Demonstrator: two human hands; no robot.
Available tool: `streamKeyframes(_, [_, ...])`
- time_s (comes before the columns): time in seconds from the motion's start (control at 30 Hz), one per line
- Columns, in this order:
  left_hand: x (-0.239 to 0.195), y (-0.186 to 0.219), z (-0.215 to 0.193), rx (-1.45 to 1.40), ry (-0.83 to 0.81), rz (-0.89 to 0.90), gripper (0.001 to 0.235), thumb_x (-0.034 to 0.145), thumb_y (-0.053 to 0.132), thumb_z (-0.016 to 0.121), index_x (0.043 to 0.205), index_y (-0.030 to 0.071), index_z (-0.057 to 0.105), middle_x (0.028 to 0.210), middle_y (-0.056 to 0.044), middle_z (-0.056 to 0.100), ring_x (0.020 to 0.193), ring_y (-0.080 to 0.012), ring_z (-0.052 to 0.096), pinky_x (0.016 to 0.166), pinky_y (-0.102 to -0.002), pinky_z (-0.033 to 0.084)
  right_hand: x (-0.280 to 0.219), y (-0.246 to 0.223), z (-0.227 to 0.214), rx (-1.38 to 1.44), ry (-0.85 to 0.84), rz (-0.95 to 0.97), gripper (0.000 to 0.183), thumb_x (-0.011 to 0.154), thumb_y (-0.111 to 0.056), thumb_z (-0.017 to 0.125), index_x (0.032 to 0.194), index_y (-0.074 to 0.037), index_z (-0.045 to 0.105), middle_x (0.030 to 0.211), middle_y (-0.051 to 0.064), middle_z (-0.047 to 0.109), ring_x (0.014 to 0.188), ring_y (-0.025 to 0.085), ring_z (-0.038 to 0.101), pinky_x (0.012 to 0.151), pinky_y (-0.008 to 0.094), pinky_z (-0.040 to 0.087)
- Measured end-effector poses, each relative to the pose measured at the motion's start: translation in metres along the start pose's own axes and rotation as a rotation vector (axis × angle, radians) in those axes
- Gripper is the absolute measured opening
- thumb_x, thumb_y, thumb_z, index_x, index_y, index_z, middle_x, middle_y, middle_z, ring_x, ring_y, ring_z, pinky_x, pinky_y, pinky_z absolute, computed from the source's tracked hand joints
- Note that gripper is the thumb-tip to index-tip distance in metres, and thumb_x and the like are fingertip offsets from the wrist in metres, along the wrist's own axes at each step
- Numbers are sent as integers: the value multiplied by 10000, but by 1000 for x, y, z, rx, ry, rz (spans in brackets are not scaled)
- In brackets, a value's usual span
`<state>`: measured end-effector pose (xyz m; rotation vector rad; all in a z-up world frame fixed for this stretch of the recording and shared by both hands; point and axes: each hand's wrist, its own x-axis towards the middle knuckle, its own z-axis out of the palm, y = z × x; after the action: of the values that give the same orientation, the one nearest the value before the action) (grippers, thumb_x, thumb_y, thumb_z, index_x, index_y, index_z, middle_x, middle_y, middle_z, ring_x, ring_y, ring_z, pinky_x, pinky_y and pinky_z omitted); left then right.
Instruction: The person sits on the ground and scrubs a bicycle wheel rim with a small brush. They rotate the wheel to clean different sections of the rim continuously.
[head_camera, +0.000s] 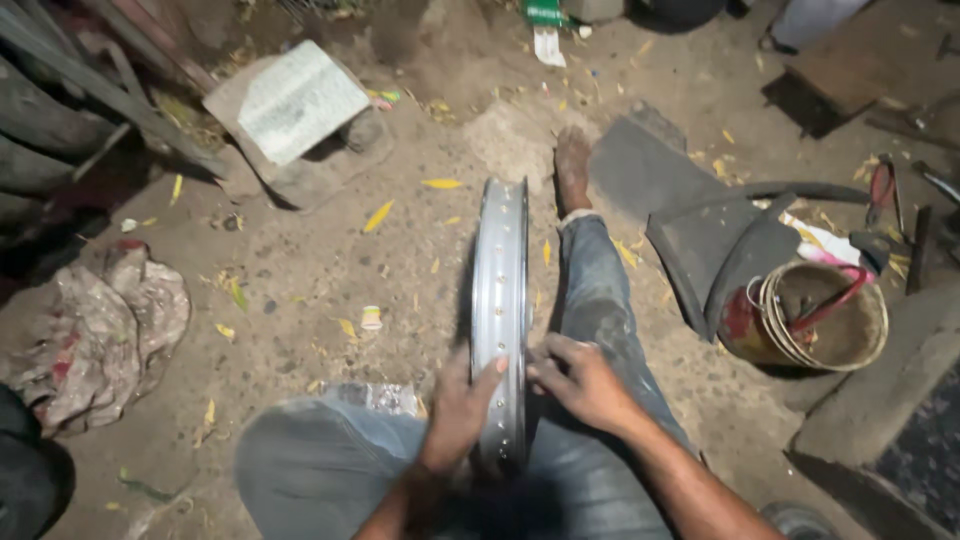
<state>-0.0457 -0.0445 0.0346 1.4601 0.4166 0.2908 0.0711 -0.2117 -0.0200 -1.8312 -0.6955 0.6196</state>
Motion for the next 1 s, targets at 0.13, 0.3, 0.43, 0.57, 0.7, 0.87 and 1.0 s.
streamKeyframes(0.13, [-5,-1,1,35,-64,-150,319,984,272,642,1030,-28,739,756,-40,694,653,-95,599,564,-280,489,-13,24,-12,259,116,147,128,915,-124,711,873,-3,723,654,18,626,592,109,553,540,290,431])
streamKeyframes(0.3, [20,-4,4,-133,-36,-223,380,980,298,652,957,-79,699,715,-76,690,583,-135,592,523,-314,480,-14,36,-13,298,137,71,153,919,-93,708,842,29,759,752,-19,675,726,76,580,659,262,455])
streamKeyframes(0.43, [29,2,1,35,11,-52,378,984,316,609,1037,-45,707,815,-66,724,711,-113,643,623,-297,535,3,26,2,269,120,136,127,877,-90,707,829,11,767,716,-4,723,686,81,626,643,274,493])
streamKeyframes(0.57, [18,7,0,158,50,31,371,984,293,586,1128,-33,690,929,-78,746,842,-123,658,736,-308,549,22,14,23,209,101,-35,120,882,-100,712,842,11,737,692,53,702,679,79,622,633,289,517])
streamKeyframes(0.7, [8,5,-1,190,71,56,379,961,275,576,1164,-28,678,946,-89,751,862,-145,666,765,-336,546,25,18,22,88,119,-265,110,845,-111,736,875,-6,746,787,71,748,735,72,704,677,297,556])
streamKeyframes(0.87, [12,2,-6,264,41,44,384,978,301,566,1109,-38,691,921,-129,760,838,-189,688,762,-361,552,29,16,5,52,12,-125,168,854,-144,743,802,14,720,679,127,695,656,138,637,625,350,522])
streamKeyframes(1.0, [14,2,-9,391,37,88,405,984,325,564,1082,-40,710,915,-157,771,826,-226,722,755,-375,551,25,2,5,-8,68,-329,146,809,-134,721,864,0,729,767,135,725,692,146,693,645,341,548])
